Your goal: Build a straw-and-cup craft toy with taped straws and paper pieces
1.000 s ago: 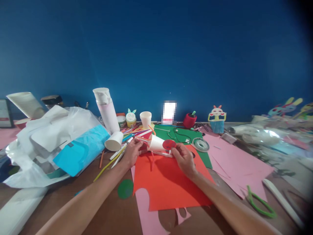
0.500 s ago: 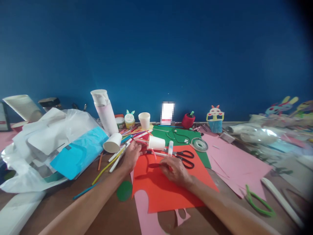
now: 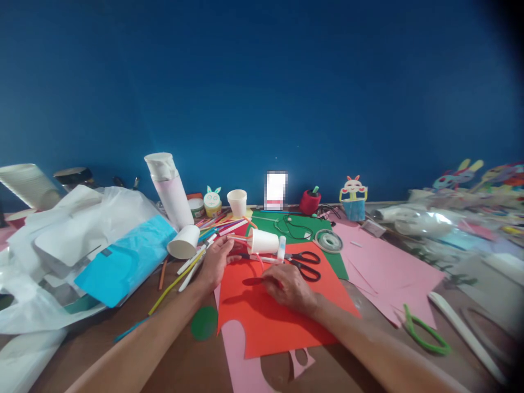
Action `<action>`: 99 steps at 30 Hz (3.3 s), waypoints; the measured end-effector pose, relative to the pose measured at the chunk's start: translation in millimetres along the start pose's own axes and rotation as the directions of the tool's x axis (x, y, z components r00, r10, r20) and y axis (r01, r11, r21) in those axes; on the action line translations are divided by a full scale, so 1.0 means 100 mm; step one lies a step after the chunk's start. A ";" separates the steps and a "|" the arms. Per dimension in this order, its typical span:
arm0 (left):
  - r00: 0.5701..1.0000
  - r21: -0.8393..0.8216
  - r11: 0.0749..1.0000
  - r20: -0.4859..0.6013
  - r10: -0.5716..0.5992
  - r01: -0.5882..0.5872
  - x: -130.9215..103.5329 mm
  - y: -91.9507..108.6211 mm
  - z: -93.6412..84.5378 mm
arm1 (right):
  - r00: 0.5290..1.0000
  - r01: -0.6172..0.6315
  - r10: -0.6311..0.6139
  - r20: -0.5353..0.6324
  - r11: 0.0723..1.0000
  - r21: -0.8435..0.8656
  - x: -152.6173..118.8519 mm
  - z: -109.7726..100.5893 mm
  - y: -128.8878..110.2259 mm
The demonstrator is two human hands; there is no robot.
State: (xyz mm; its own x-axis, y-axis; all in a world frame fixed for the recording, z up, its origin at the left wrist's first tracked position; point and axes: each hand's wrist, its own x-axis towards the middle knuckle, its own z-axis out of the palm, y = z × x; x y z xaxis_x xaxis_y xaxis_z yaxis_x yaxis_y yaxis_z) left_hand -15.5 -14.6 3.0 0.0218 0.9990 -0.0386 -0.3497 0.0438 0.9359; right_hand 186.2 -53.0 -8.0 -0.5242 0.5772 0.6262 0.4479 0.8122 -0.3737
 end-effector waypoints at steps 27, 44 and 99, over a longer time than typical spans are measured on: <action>0.973 -0.258 0.965 -0.205 -0.105 0.050 0.09 0.13 -0.04 | 0.999 -0.034 0.033 0.042 0.999 0.006 -0.01 0.02 0.01; 0.984 0.198 0.976 -0.137 0.114 -0.085 -0.08 0.10 0.05 | 0.968 -0.250 0.253 0.003 0.957 0.146 0.03 0.00 0.00; 0.784 0.670 0.473 0.617 0.074 -0.572 -0.60 -0.06 0.31 | 0.972 -0.186 0.191 0.137 0.981 -0.051 0.11 -0.48 0.43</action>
State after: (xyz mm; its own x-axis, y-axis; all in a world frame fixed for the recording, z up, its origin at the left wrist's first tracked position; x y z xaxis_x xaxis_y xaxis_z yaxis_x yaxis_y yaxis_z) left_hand 14.0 -75.1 10.4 0.5687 0.7821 0.2550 0.4498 -0.5552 0.6996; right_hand 234.3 -15.4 15.6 -0.5229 0.7280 0.4433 0.5737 0.6853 -0.4487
